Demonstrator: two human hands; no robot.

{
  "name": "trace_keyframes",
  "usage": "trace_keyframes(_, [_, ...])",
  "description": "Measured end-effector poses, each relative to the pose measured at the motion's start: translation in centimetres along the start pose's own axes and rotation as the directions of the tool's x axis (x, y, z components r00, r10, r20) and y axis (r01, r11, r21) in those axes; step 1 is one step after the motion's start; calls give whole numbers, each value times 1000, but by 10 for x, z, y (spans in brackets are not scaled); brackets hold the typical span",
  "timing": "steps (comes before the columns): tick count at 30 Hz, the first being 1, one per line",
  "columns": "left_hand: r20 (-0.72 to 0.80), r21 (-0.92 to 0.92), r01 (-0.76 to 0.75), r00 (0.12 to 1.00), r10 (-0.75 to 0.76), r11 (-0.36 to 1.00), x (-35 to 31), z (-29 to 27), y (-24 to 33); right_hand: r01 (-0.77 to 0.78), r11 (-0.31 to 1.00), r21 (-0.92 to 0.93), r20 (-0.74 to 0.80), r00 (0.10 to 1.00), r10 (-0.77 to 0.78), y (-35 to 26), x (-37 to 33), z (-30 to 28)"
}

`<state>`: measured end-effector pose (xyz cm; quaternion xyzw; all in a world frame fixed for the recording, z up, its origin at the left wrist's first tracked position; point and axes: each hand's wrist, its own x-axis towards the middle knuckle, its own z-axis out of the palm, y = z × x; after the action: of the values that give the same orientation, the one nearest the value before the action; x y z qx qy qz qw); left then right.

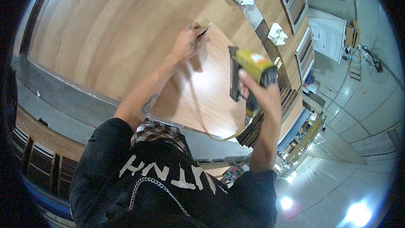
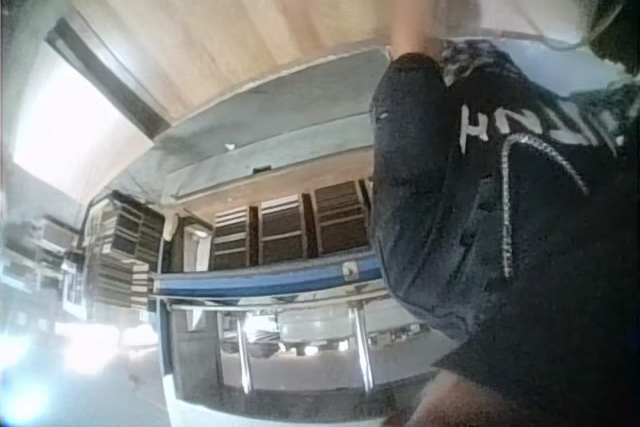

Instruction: The person aligns wood panels on a workbench and secures them using a pneumatic staple gun.

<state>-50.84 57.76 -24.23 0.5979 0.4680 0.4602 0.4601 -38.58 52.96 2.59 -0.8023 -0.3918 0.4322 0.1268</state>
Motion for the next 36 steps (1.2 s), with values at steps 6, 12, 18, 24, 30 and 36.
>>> trace_keyframes(6, [21, -10, 77, 997, -76, 997, 7, 4, 6, -5, 984, -178, 218, 975, 44, -33, 91, 15])
trace_keyframes(12, [207, 54, 141, 967, -150, 988, 23, -6, 6, -75, 974, -216, 254, 958, 130, -19, 128, 28])
trace_keyframes(18, [277, 138, 70, 955, -106, 988, 24, -3, 4, -85, 987, -139, 239, 964, 117, -4, 131, 26])
trace_keyframes(24, [208, 261, 141, 958, -198, 955, 25, -2, 12, -205, 949, 240, 317, 940, 124, 46, 128, 12])
trace_keyframes(30, [170, 192, 121, 973, -154, 974, 23, 11, 25, -149, 839, 523, 108, 988, 108, 136, 95, -8])
trace_keyframes(36, [228, 291, 129, 953, -200, 948, 29, -5, -12, 131, 991, 12, -496, 862, -108, 254, 82, -29])
